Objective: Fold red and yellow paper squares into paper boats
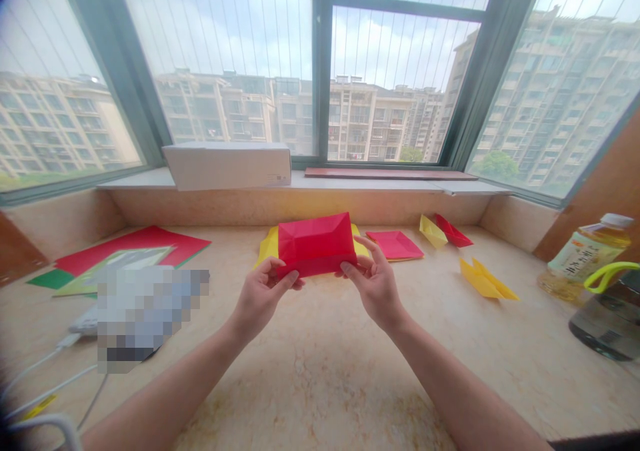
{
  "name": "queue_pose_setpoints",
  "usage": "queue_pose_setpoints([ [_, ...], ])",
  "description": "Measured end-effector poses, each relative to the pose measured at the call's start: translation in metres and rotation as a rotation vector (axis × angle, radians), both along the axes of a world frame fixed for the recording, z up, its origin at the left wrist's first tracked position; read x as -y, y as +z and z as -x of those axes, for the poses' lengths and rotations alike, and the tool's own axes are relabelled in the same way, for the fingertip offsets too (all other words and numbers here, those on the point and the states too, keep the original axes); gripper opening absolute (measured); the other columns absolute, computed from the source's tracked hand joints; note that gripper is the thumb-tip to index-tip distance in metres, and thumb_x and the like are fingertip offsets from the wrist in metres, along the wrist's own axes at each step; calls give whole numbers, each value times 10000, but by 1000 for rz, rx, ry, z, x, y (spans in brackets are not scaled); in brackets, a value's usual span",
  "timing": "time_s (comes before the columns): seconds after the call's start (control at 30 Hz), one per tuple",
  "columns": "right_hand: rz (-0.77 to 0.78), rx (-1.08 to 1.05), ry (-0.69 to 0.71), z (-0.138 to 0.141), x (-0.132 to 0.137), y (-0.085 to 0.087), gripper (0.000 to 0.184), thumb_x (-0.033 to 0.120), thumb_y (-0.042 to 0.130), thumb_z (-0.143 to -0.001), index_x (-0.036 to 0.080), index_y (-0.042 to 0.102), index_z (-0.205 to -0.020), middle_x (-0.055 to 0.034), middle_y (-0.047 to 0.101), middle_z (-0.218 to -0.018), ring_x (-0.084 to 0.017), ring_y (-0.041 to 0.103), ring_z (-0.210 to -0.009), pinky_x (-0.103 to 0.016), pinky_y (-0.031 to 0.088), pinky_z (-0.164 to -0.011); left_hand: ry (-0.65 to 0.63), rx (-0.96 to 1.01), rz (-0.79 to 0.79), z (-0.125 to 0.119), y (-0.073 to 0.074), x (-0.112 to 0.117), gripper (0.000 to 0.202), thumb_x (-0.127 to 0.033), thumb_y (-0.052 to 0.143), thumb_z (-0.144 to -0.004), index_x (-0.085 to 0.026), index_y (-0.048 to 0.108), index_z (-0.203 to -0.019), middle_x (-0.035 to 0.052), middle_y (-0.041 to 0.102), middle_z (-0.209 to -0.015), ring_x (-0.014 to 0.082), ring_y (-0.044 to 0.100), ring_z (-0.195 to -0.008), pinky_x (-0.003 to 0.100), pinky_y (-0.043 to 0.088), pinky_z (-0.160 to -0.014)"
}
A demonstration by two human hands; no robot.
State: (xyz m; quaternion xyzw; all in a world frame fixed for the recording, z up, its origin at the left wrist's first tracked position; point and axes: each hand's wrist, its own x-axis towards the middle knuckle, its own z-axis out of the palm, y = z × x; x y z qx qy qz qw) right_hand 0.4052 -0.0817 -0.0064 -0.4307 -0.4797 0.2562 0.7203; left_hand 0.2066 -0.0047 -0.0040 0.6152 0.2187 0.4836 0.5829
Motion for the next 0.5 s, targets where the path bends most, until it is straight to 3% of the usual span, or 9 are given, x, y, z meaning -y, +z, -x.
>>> queue_pose_setpoints([
  [0.1, 21, -7, 3, 0, 0, 1, 645, 354, 779, -760, 266, 468, -1318, -19, 758, -838, -190, 701, -661, -352, 544, -668, -14, 69, 67, -1, 2, 0, 525, -304, 799, -741, -194, 433, -1101, 21, 741, -744, 170, 702, -624, 307, 575, -664],
  [0.2, 55, 4, 2, -1, 0, 0, 624, 374, 788, -744, 246, 507, -1286, -30, 758, -828, -198, 699, -670, -354, 537, -666, -51, 75, 124, 1, 4, 0, 689, -303, 803, -741, -197, 365, -1263, 34, 750, -800, 171, 709, -653, 328, 583, -701],
  [0.33, 82, -11, 47, -1, 0, -2, 569, 367, 801, -728, 245, 551, -1224, -33, 762, -857, -190, 700, -675, -339, 534, -660, -125, 17, 205, 2, 5, -1, 553, -365, 812, -722, -152, 510, -1134, 69, 745, -865, 176, 715, -666, 308, 588, -679],
  [0.5, 153, 45, 116, -2, 1, 0, 477, 392, 786, -752, 218, 599, -1156, -41, 747, -857, -168, 661, -664, -266, 484, -535, -105, -59, 147, 0, 3, -2, 460, -383, 808, -721, -131, 578, -1030, 65, 736, -815, 168, 702, -619, 274, 573, -604],
])
